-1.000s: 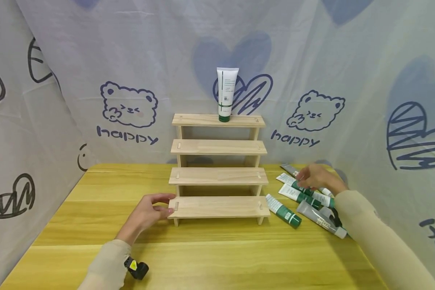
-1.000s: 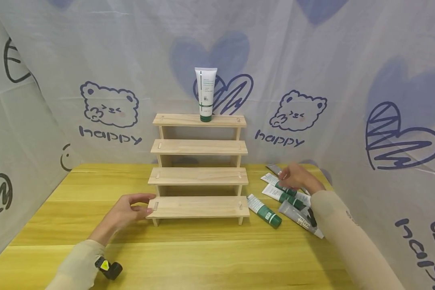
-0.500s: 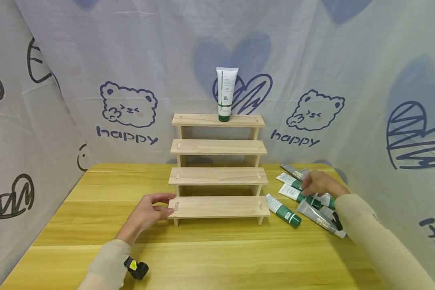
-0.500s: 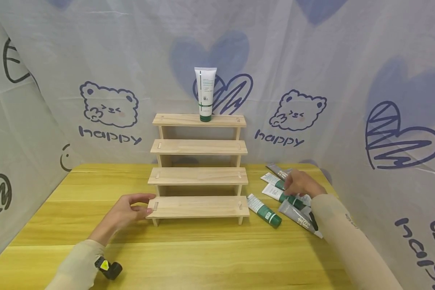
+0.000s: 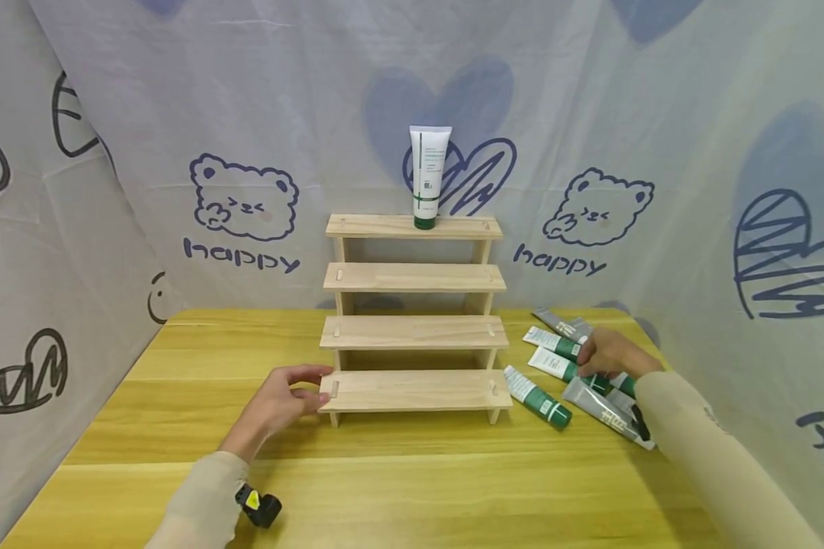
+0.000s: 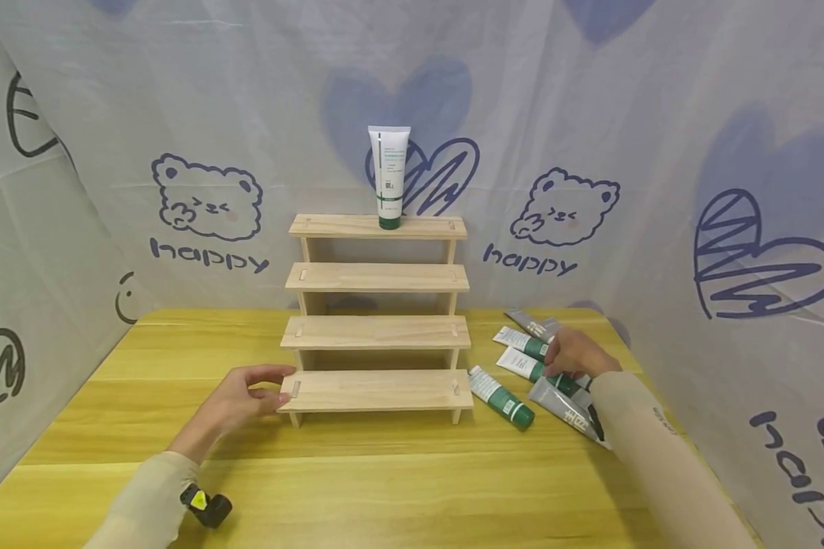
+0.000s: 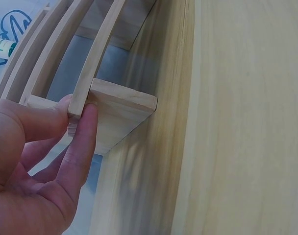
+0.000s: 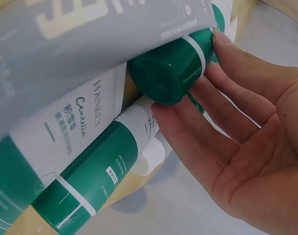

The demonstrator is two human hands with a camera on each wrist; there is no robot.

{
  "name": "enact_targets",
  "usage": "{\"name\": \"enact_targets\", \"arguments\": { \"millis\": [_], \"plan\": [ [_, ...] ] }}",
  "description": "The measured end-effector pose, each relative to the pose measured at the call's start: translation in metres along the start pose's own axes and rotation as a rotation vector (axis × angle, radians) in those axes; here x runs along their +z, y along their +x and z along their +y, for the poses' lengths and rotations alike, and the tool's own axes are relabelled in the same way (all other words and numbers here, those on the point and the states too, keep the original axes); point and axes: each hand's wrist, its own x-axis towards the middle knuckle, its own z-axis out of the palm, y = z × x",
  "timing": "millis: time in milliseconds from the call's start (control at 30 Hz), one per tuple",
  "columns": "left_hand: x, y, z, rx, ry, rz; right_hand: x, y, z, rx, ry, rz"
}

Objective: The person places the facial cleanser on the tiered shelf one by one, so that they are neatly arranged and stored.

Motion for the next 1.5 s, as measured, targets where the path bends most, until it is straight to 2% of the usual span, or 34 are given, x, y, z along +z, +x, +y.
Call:
{"name": "enact_targets", "arguments": {
  "millis": [300, 667, 1133, 1367, 1500],
  "plan": [
    [0.0, -0.001, 0.0, 0.02, 0.007, 0.004, 0.001, -0.001, -0.004, -0.061, 0.028, -0.023],
    [0.001, -0.002, 0.001, 0.004, -0.002, 0.007, 0.005, 0.002, -0.003, -0.016, 0.028, -0.06],
    [0.001, 0.0, 0.001, -0.011, -0.006, 0.011, -0.001, -0.002, -0.007, -0.103, 0.035, -0.033],
    [0.001, -0.001, 0.002, -0.021, -0.005, 0.013, -0.015, -0.002, -0.009, -0.177, 0.028, 0.026],
    [0.001, -0.001, 0.002, -0.019, -0.013, 0.01, -0.027, -0.005, -0.013, -0.185, 0.056, 0.08]
  ]
}}
